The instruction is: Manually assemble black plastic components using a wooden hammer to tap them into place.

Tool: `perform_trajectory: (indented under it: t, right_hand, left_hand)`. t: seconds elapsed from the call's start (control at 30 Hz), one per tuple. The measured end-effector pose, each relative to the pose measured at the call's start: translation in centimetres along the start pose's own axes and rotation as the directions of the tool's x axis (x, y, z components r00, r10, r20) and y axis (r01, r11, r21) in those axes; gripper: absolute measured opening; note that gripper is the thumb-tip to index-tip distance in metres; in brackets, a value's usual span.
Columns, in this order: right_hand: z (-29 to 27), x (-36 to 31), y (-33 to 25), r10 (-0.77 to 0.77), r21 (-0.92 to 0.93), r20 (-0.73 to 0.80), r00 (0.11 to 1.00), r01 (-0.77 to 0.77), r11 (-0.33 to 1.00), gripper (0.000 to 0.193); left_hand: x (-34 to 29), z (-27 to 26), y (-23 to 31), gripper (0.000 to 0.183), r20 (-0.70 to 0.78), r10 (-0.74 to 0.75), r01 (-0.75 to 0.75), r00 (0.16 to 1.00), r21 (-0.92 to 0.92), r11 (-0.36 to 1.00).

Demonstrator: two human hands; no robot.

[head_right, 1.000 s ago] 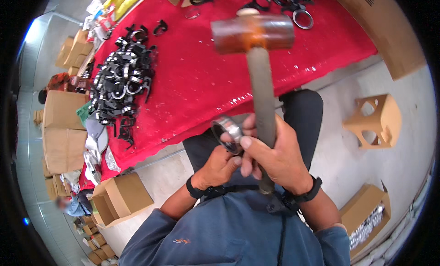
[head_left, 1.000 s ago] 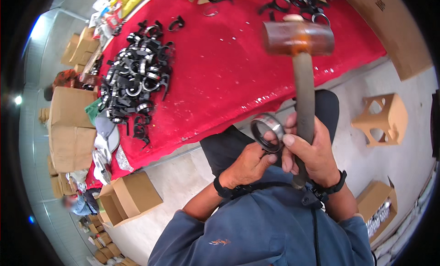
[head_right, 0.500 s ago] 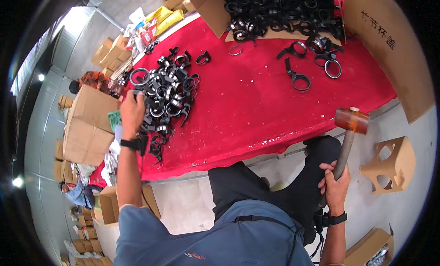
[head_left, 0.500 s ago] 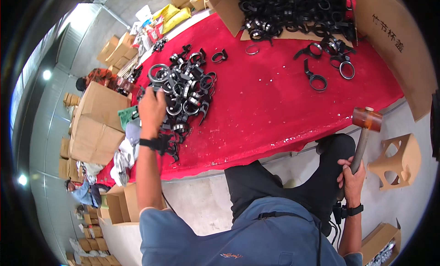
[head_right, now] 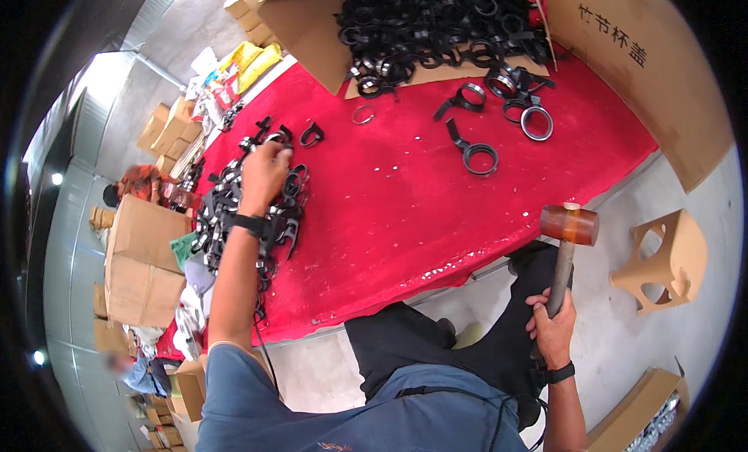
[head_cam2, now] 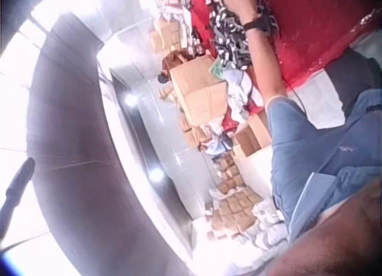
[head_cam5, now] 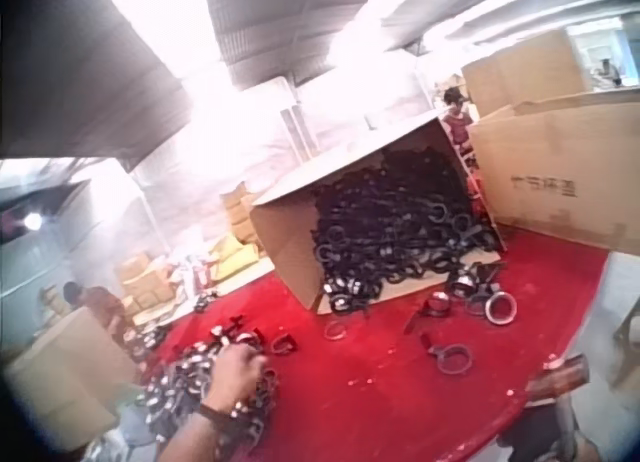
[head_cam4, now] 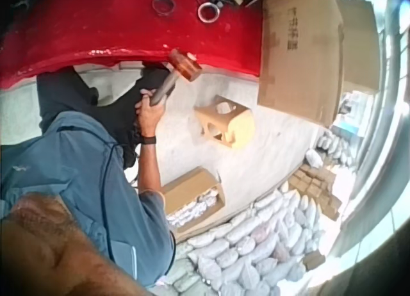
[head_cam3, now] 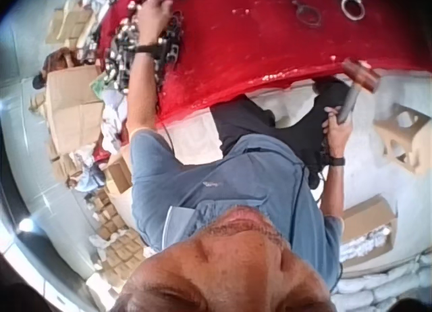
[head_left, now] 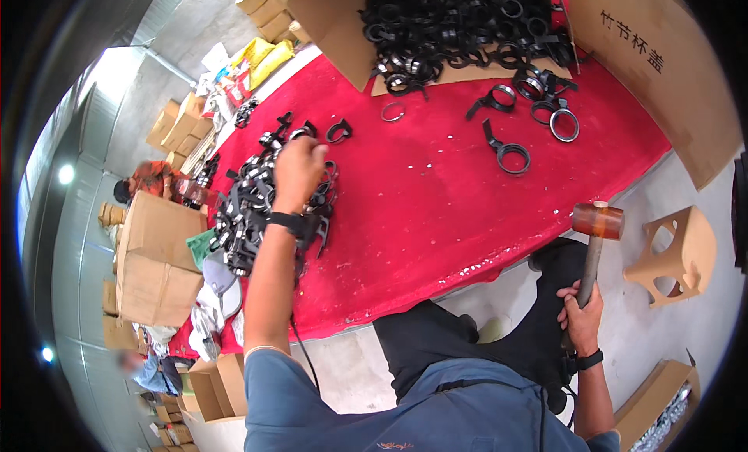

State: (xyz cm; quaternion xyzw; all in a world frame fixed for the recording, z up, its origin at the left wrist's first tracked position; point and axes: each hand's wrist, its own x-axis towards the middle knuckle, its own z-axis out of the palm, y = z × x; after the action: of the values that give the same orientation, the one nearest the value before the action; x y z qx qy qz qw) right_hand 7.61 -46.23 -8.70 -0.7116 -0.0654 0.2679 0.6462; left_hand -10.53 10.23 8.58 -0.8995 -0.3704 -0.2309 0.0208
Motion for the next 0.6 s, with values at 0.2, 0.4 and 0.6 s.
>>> perform_trajectory:
  t: [0.2, 0.4, 0.6]
  right_hand:
    - [1.1, 0.4, -0.1, 0.056, 0.044, -0.017, 0.998, -0.055, 0.998, 0.023]
    - [1.2, 0.0, -0.2, 0.046, 0.013, -0.043, 0.998, -0.045, 0.999, 0.021]
    - [0.3, -0.1, -0.2, 0.033, 0.040, -0.053, 0.998, -0.031, 0.999, 0.021]
  left_hand:
    - [-1.2, 9.9, 16.4, 0.041, 0.017, 0.520, -0.483, 0.854, -0.342, 0.806]
    - [1.0, 14.6, 24.4, 0.031, 0.150, 0.754, -0.740, 0.640, -0.148, 0.657]
    - [2.5, 16.9, 20.9, 0.022, 0.311, 0.581, -0.449, 0.752, -0.403, 0.797]
